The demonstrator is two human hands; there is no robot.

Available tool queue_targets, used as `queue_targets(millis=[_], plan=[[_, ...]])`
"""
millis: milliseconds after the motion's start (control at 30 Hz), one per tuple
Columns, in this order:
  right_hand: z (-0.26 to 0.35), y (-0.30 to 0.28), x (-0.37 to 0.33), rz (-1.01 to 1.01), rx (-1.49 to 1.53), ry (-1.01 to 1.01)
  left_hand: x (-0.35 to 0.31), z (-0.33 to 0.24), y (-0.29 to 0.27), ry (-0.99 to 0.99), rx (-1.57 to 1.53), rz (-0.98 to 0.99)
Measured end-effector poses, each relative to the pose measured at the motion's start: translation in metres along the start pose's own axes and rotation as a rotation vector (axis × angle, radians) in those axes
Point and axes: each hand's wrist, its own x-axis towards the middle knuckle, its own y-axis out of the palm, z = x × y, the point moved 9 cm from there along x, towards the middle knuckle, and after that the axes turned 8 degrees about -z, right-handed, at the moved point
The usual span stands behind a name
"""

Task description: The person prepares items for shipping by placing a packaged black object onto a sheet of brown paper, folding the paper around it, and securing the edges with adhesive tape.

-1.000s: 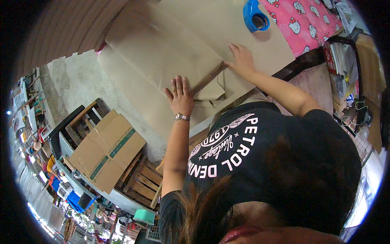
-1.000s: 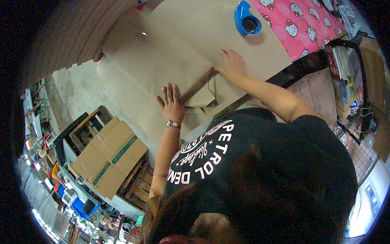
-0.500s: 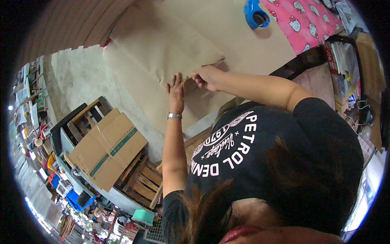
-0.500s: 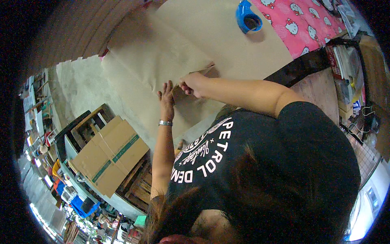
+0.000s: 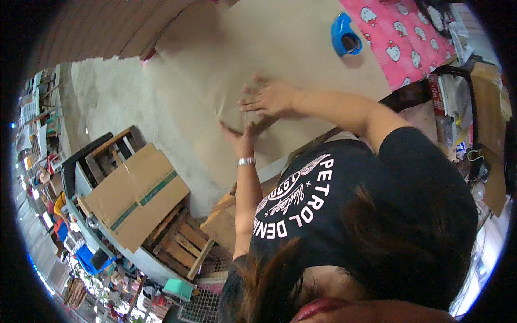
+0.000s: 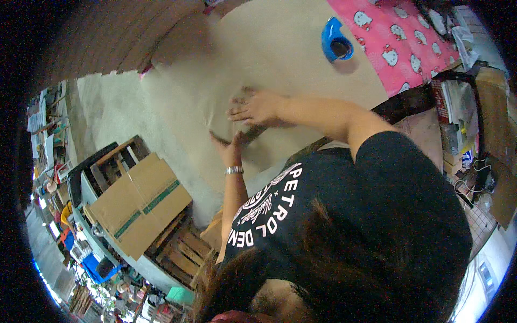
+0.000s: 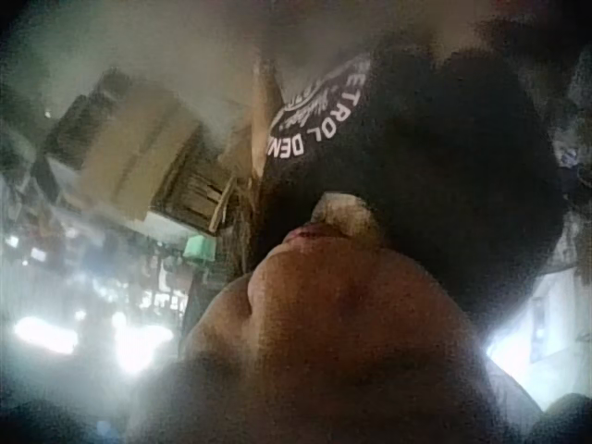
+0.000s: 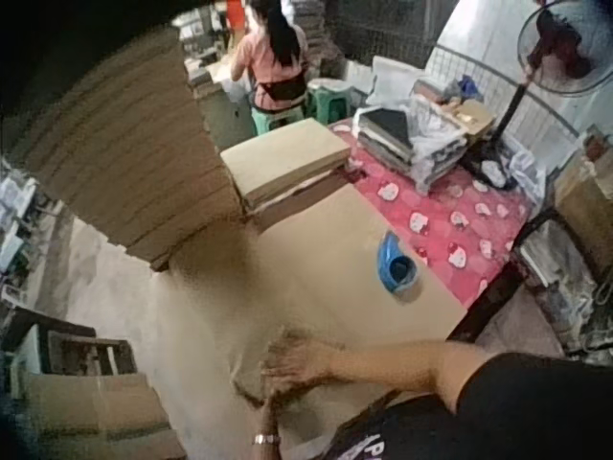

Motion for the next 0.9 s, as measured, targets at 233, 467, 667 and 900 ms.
queue_targets(millis=[233,467,667,900], plan=[[-0.131,-0.074,-0.087,-0.199,-0.283,1.026,-0.002,-0.013,-0.001,-0.283,0.011,-0.048],[-0.228,-0.121,-0.174,-0.086,-0.374,1.258,0.000,-0.004,0.009,-0.183,0.432,-0.093],[-0.046,-0.144,0.056,0.013,0.105,0.407,-0.011,-0.010,-0.019,-0.219,0.499,-0.198],[0.001,-0.050,0.083,0.480,0.251,0.175,-0.005,-0.011,-0.001,-0.151,0.375,-0.168]])
